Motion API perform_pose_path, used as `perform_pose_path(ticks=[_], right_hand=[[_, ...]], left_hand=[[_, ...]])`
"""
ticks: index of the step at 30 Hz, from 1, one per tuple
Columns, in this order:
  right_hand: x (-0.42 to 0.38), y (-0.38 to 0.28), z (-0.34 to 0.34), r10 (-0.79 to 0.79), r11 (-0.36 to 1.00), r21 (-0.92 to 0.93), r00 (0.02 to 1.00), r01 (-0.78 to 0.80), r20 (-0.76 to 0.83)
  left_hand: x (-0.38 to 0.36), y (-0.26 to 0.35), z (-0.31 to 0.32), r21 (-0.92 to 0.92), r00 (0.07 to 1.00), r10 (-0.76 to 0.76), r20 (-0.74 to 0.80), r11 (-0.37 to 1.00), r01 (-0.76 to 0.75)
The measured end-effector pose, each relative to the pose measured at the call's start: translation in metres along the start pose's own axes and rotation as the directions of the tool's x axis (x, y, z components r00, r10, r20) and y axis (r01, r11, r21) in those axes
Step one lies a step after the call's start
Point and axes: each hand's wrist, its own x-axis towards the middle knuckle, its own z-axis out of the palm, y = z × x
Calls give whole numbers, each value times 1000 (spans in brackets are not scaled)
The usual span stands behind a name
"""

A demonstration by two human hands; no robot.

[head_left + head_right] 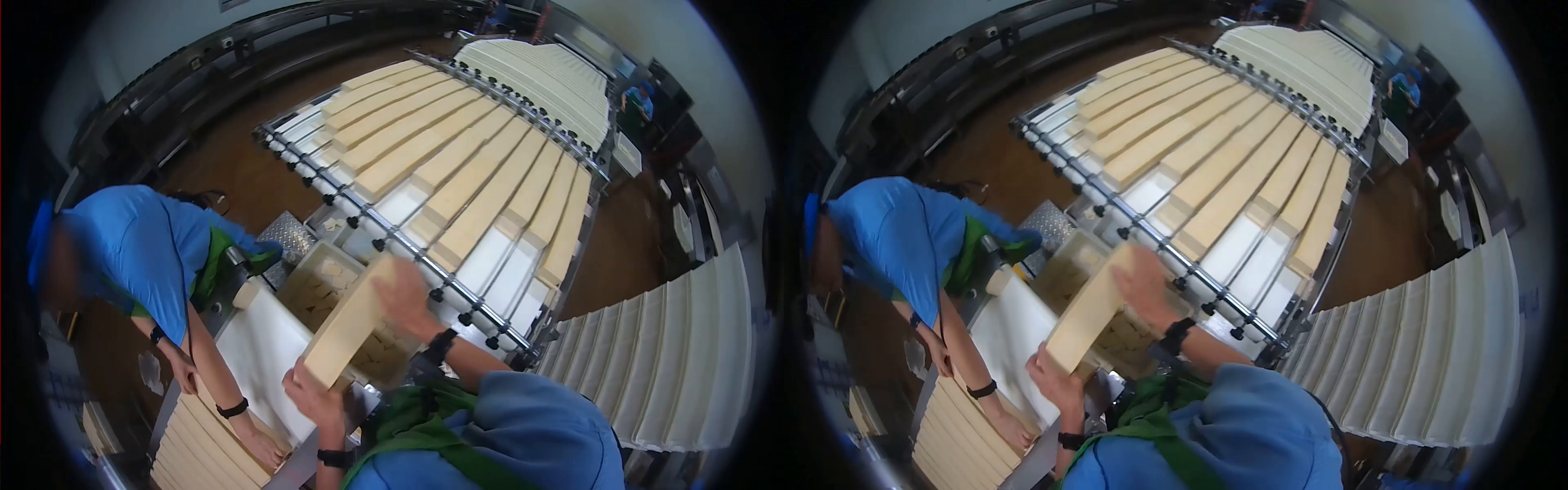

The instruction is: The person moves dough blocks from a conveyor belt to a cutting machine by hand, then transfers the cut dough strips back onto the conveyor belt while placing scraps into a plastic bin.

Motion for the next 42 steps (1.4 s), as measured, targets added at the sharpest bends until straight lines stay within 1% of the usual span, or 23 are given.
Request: perform_pose_path(ticks=[1, 2, 3, 4, 6, 7, 9, 11, 13, 14, 16, 22, 26, 28, 29, 31, 32, 34, 35, 37, 38, 40, 42], right_hand=[[12, 18, -29, 57, 998, -22, 998, -58, -40], [26, 35, -58, 112, 993, -39, 990, -115, -82], [34, 60, -77, 110, 990, -63, 978, -123, -179], [41, 85, -94, 106, 987, -85, 956, -133, -273], [54, 127, -132, 235, 956, -110, 937, -270, -257], [58, 147, -145, 239, 955, -109, 934, -275, -265], [64, 181, -165, 288, 936, -138, 929, -324, -232], [68, 207, -177, 326, 921, -153, 924, -358, -201], [77, 225, -183, 404, 877, -263, 913, -402, -49], [82, 234, -183, 406, 877, -258, 912, -405, -52], [92, 246, -182, 415, 803, -543, 885, -248, 210], [95, 243, -183, 418, 773, -594, 884, -224, 210], [88, 227, -190, 338, 832, -498, 935, -245, 105], [80, 220, -190, 151, 800, -573, 984, -179, -96], [74, 215, -191, 152, 799, -573, 983, -181, -98], [60, 205, -192, 238, 807, -546, 970, -225, -49], [51, 203, -191, 236, 805, -548, 970, -227, -54], [33, 196, -188, 198, 919, -359, 978, -160, 71], [23, 192, -186, 200, 919, -360, 978, -163, 67], [6, 174, -185, 126, 991, 25, 980, -131, 156], [-2, 161, -185, 125, 991, 28, 981, -130, 148], [-14, 135, -186, -14, 996, 85, 950, -13, 313], [-14, 128, -187, -23, 998, 71, 946, 0, 324]], left_hand=[[4, 25, 10, -1, 1000, 13, 5, 1000, -13], [7, 49, 20, 4, 991, 102, 82, 995, -103], [9, 72, 30, 3, 969, 189, 159, 981, -192], [8, 98, 36, 3, 967, 199, 161, 979, -202], [3, 149, 43, -56, 890, 331, 313, 942, -330], [0, 168, 50, -56, 887, 339, 314, 939, -339], [-7, 199, 64, -135, 829, 339, 445, 940, -312], [-15, 222, 75, -127, 802, 352, 482, 934, -333], [-17, 242, 82, -123, 756, 318, 572, 945, -304], [-17, 247, 85, -119, 756, 320, 571, 944, -309], [-15, 256, 91, -133, 751, 346, 563, 934, -331], [3, 279, 85, -113, 701, 299, 647, 947, -300], [4, 269, 105, -158, 708, 331, 624, 940, -301], [5, 270, 122, -226, 705, 366, 607, 931, -288], [5, 271, 133, -226, 704, 367, 608, 930, -289], [6, 275, 151, -327, 729, 432, 530, 898, -294], [7, 276, 152, -332, 728, 438, 528, 895, -298], [10, 275, 152, -356, 731, 390, 560, 910, -214], [12, 274, 150, -357, 729, 394, 560, 909, -217], [16, 274, 143, -409, 670, 443, 595, 885, -222], [19, 273, 142, -409, 669, 448, 593, 883, -229], [22, 265, 141, -512, 623, 538, 569, 824, -244], [25, 260, 139, -534, 603, 566, 562, 805, -258]])
